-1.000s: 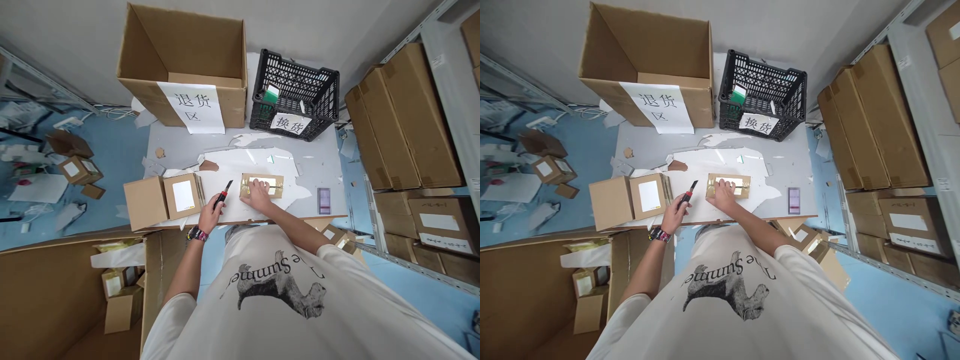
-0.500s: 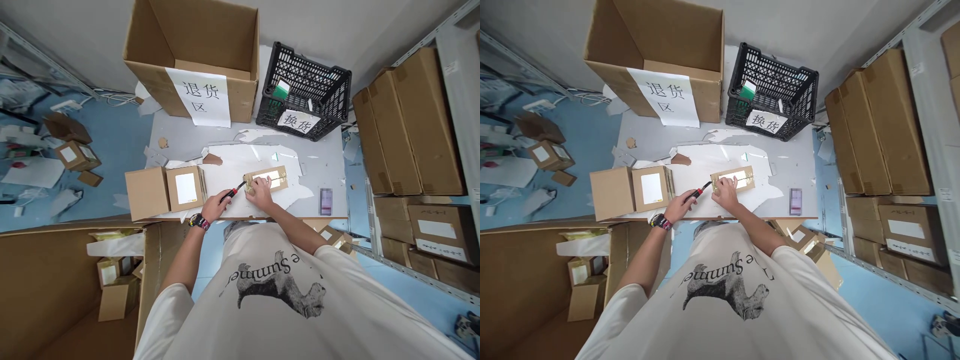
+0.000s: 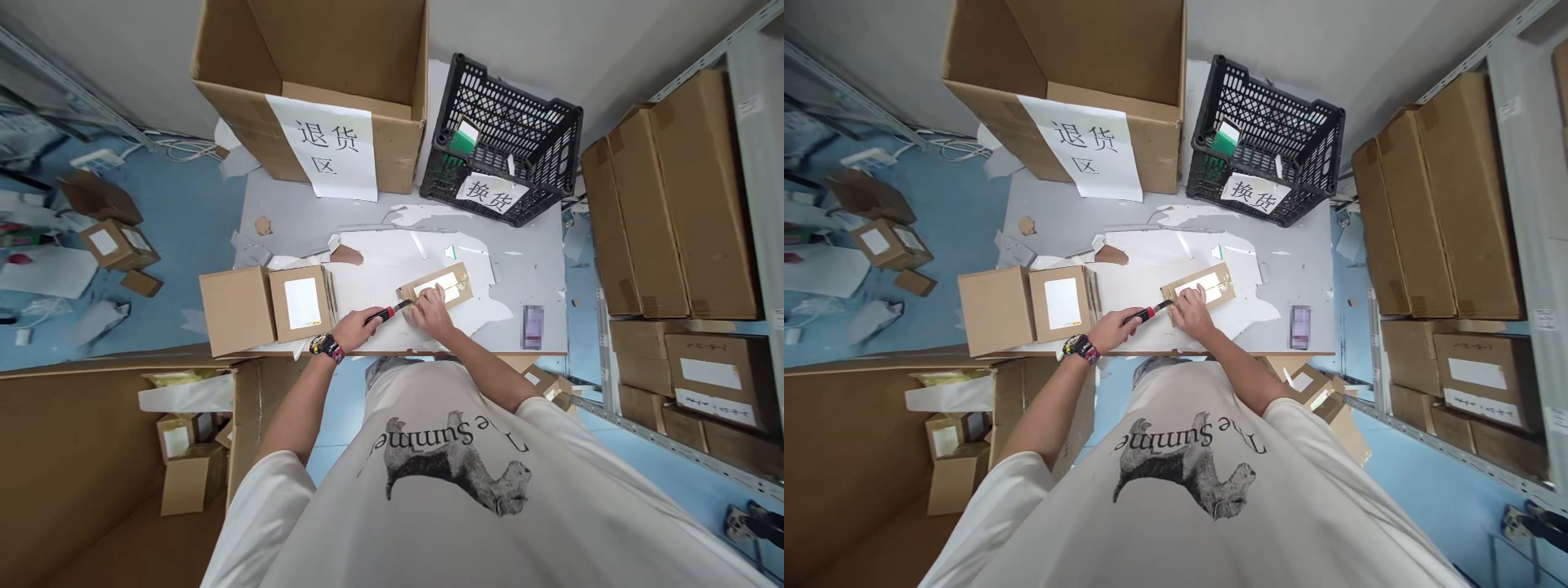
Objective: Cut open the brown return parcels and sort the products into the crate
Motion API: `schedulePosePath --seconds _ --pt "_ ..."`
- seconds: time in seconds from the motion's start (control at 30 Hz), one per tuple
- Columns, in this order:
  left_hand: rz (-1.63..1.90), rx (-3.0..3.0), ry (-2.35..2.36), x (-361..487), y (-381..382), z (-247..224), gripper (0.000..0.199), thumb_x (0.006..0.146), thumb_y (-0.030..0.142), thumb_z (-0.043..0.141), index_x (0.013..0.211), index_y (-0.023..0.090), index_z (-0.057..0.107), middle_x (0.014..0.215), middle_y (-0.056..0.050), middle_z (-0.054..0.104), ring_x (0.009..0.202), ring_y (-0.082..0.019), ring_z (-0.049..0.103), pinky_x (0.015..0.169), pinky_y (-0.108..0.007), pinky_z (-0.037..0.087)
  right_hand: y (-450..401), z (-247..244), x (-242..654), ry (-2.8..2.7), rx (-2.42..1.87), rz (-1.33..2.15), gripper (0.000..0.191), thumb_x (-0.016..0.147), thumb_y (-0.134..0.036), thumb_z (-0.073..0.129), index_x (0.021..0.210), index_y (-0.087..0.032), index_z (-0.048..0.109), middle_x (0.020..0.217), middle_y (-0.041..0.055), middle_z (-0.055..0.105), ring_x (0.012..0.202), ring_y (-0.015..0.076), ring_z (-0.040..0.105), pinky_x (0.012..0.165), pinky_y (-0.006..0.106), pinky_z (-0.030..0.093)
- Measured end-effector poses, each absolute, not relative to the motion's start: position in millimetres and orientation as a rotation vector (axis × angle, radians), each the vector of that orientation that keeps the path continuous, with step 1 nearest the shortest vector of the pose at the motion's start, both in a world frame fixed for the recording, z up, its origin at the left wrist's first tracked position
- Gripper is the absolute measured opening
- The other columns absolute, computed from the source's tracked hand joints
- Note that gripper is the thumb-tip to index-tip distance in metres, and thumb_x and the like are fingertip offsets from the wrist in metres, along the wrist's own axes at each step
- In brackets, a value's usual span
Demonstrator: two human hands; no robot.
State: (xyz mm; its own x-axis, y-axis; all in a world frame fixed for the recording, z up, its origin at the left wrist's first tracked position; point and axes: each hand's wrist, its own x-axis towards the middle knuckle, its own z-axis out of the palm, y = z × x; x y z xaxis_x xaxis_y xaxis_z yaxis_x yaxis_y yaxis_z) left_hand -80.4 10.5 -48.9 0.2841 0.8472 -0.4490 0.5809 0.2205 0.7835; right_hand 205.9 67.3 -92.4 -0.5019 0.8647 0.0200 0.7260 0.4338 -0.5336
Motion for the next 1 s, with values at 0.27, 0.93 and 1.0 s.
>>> schedulePosePath --seconds 0.27,0.93,1.0 --pt "0.385 1.312 1.398 -72.2 -5.1 -60.2 0.067 0.11 0.065 0.05 0.15 0.019 0.076 0.077 0.0 0.073 0.06 -0.019 0.065 0.066 -0.031 0.05 69.9 -94.5 202.5 -2.321 -1.375 0.711 0.021 0.109 -0.024 0.051 0.099 -0.025 0.069 0.11 0.0106 0.063 0.114 0.0312 0.058 0.14 0.07 0.027" --pt "0.402 1.247 1.362 -60.7 -9.0 -57.1 0.054 0.107 0.064 0.056 0.13 0.021 0.079 0.072 0.002 0.067 0.058 -0.017 0.058 0.059 -0.028 0.043 75.6 -90.7 219.8 -2.453 -1.08 0.872 0.019 0.108 -0.023 0.044 0.105 -0.025 0.062 0.126 0.0155 0.062 0.136 0.034 0.054 0.14 0.075 0.022" --pt "0.406 1.239 1.374 -61.6 -13.5 -59.2 0.056 0.107 0.064 0.054 0.132 0.021 0.078 0.071 0.002 0.067 0.059 -0.017 0.058 0.06 -0.028 0.043 75.9 -87.9 220.3 -2.469 -1.091 0.866 0.022 0.109 -0.023 0.042 0.109 -0.024 0.064 0.13 0.0172 0.064 0.138 0.0345 0.055 0.14 0.075 0.022"
